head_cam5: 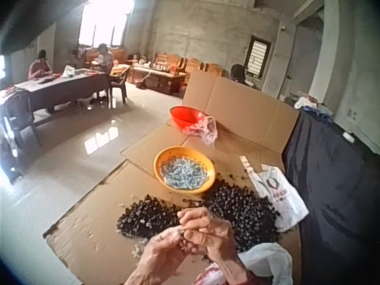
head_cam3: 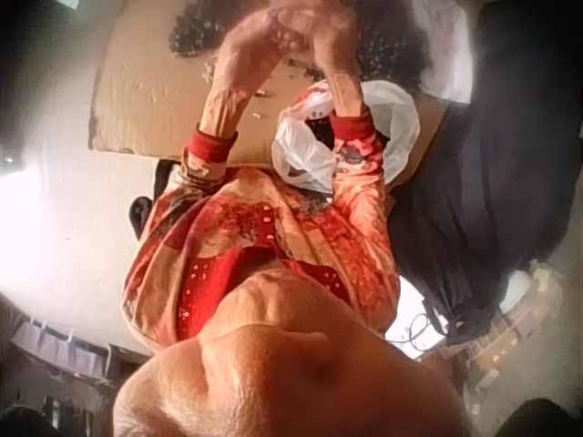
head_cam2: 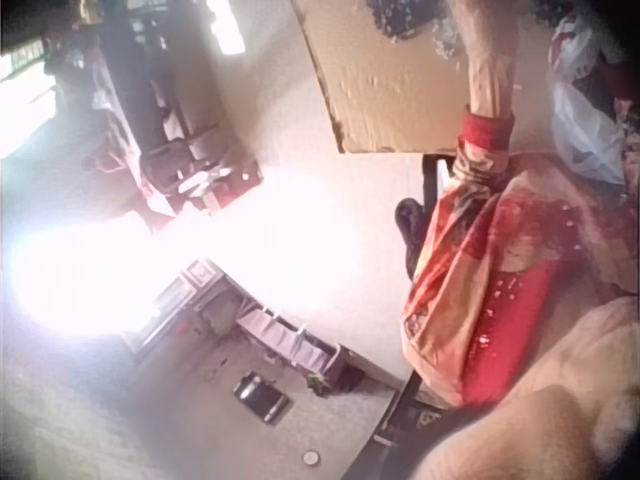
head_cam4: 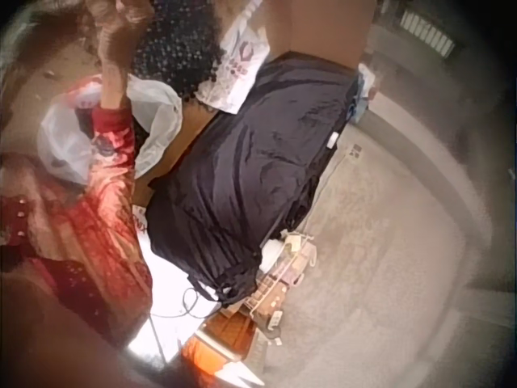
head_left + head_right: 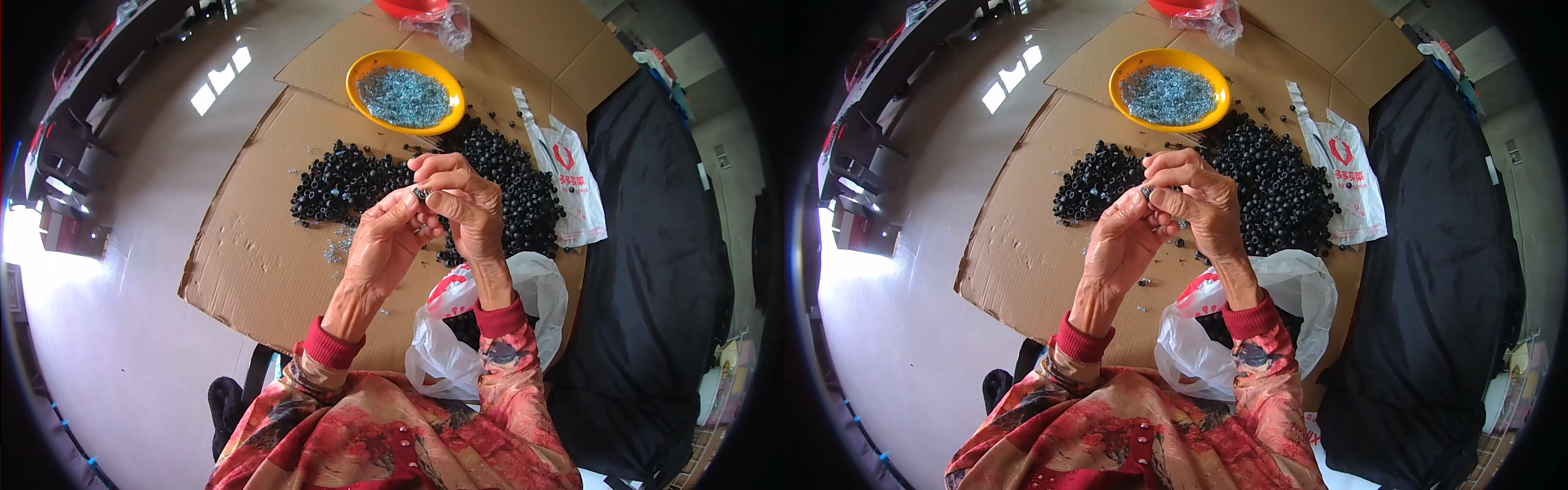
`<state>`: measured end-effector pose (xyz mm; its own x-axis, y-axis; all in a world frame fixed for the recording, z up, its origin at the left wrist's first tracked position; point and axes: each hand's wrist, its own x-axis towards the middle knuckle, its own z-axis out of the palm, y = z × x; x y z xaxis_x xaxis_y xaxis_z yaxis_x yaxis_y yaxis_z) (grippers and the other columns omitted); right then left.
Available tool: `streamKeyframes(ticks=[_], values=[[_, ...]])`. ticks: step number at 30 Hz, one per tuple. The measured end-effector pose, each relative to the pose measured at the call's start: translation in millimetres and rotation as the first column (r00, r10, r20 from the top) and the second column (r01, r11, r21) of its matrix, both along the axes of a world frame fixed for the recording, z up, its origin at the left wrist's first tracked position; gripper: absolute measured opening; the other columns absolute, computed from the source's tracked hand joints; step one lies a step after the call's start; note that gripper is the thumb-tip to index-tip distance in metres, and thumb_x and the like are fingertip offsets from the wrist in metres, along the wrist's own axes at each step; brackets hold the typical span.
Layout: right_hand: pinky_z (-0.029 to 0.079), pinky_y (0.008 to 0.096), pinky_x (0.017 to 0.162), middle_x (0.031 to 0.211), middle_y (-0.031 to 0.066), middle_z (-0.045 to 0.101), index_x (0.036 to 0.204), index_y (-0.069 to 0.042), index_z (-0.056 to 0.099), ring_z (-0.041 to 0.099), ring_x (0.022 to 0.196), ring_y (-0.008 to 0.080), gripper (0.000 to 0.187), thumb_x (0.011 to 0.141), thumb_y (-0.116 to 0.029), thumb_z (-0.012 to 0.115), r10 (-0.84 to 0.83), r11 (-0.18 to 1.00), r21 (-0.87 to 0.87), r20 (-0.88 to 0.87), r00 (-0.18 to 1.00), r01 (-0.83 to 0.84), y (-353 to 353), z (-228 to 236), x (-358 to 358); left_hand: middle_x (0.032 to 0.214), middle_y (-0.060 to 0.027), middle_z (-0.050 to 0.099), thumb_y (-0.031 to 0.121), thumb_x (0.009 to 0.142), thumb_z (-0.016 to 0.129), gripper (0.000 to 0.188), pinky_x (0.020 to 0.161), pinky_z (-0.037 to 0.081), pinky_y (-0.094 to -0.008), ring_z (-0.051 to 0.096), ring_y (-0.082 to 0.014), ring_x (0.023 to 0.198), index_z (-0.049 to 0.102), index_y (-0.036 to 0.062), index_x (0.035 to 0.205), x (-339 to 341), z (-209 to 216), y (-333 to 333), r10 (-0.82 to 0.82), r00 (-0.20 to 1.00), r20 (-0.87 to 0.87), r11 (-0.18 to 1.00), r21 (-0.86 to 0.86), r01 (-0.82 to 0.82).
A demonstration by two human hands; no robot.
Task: The person is inserting small silver pins into small black plastic circular components.
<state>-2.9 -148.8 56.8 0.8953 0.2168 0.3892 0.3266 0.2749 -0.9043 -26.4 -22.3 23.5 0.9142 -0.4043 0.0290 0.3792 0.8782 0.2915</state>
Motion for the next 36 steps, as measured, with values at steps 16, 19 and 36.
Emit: streamKeyframes(ticks=[16,19,36], values=[[0.046,0.0231,0.072,0.085,0.0052,0.063,0.092,-0.001,0.061,0.058,0.078,0.0095,0.018,0.08,-0.014,0.063,-0.139,0.906,-0.397,0.051,0.989,0.148,-9.5,16.7,0.5,0.085,-0.0075,0.061,0.013,0.088,0.053,0.022,0.071,0.048,-0.029,0.057,-0.0144,0.071,0.056,-0.0033,0.103,-1.6,-0.5,4.7,0.121,0.989,0.086,0.967,0.214,-0.137],[0.048,0.021,0.068,0.079,0.0044,0.064,0.092,-0.001,0.063,0.059,0.073,0.0087,0.014,0.082,-0.01,0.062,-0.21,0.925,-0.31,0.061,0.976,0.218,-26.1,33.0,3.8,0.087,-0.009,0.061,0.014,0.088,0.053,0.023,0.071,0.049,-0.0306,0.058,-0.0149,0.073,0.057,-0.0036,0.104,6.0,0.7,10.5,0.143,0.984,0.105,0.975,0.155,-0.158],[0.042,0.0376,0.068,0.072,0.0102,0.052,0.071,-0.004,0.053,0.054,0.073,0.0278,0.008,0.068,-0.007,0.06,0.225,0.225,-0.939,0.311,0.923,0.262,-46.2,-100.9,-24.7,0.089,-0.009,0.06,0.015,0.089,0.052,0.024,0.074,0.05,-0.0321,0.059,-0.0158,0.076,0.053,-0.0018,0.106,9.4,-12.9,11.7,0.081,0.996,0.022,0.996,0.035,-0.082]])
